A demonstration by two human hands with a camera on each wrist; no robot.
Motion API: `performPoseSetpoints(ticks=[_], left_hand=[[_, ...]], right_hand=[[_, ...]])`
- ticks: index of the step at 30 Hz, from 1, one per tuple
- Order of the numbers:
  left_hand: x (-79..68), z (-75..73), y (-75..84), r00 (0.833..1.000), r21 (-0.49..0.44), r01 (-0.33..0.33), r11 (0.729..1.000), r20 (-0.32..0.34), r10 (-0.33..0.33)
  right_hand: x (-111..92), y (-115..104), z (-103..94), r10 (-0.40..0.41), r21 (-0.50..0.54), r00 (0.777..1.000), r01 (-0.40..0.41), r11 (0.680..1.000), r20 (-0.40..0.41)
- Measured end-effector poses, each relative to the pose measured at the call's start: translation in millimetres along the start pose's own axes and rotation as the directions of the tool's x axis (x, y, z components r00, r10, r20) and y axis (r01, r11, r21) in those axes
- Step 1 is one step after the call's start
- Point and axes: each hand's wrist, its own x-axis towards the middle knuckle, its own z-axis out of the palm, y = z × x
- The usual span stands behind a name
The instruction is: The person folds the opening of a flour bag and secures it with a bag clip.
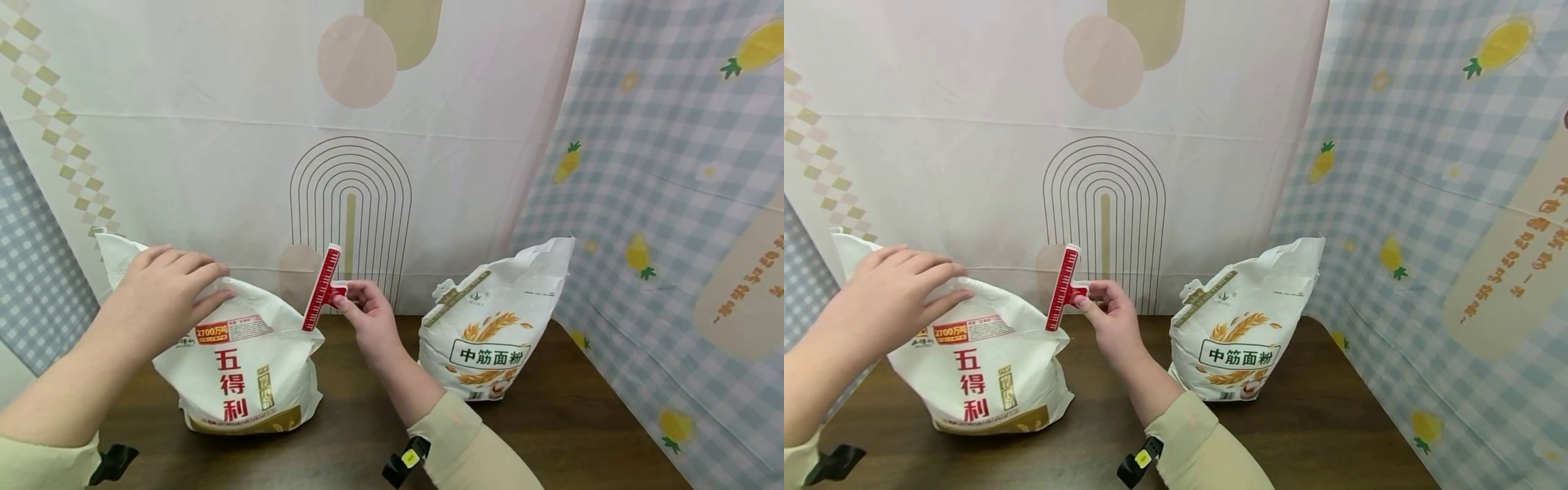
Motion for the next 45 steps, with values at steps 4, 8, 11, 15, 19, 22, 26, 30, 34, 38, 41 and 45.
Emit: performPoseSetpoints(ticks=[4, 8, 11, 15, 19, 22, 26, 30, 34, 38, 41, 45], left_hand=[[0.5, 0.9, -0.3, 1.0, 0.0, 0.002, 1.0, 0.008, -0.002], [1.2, 1.6, -0.7, 1.0, -0.002, 0.004, 1.0, 0.019, -0.004], [1.1, 1.9, -1.1, 1.0, -0.005, 0.007, 1.0, 0.02, -0.007], [0.9, 1.5, -2.0, 1.0, -0.014, 0.013, 1.0, 0.02, -0.012], [0.2, 0.0, -2.9, 0.999, -0.018, 0.027, 0.999, 0.027, -0.026], [0.0, -1.1, -2.9, 0.999, -0.022, 0.031, 0.999, 0.025, -0.03], [0.7, -1.0, -2.9, 1.0, -0.032, 0.017, 0.999, 0.008, -0.017], [1.5, 0.0, -3.1, 1.0, -0.042, 0.007, 0.999, -0.007, -0.007], [2.7, 0.4, -2.3, 1.0, -0.049, 0.003, 0.999, -0.015, -0.004], [3.5, 0.2, -2.0, 1.0, -0.052, -0.001, 0.999, -0.018, 0.0], [3.8, -0.7, -1.8, 1.0, -0.054, -0.001, 0.999, -0.014, 0.0], [4.0, -1.3, -1.1, 1.0, -0.054, 0.003, 0.999, -0.013, -0.003]], right_hand=[[-4.4, -10.2, 4.3, -0.021, -0.153, 0.998, 0.029, 0.988, 0.052], [-2.7, -6.9, 3.8, -0.032, -0.246, 0.996, 0.051, 0.968, 0.08], [2.6, 2.3, 1.3, -0.031, -0.26, 0.996, 0.053, 0.964, 0.088], [8.6, 9.5, -1.2, -0.026, -0.287, 0.994, 0.056, 0.956, 0.108], [12.1, 7.8, -0.9, -0.033, -0.323, 0.989, 0.078, 0.943, 0.143], [13.5, 4.8, 0.5, -0.038, -0.359, 0.986, 0.096, 0.928, 0.164], [14.4, 1.5, 3.4, -0.032, -0.411, 0.983, 0.104, 0.906, 0.179], [15.0, -1.5, 6.8, -0.033, -0.458, 0.98, 0.122, 0.881, 0.198], [15.1, -6.1, 8.4, -0.03, -0.515, 0.977, 0.136, 0.846, 0.21], [15.7, -10.2, 10.0, -0.031, -0.572, 0.971, 0.165, 0.804, 0.236], [15.9, -11.9, 11.6, -0.041, -0.601, 0.963, 0.198, 0.774, 0.265], [16.1, -12.7, 13.5, -0.053, -0.633, 0.954, 0.237, 0.737, 0.295]])
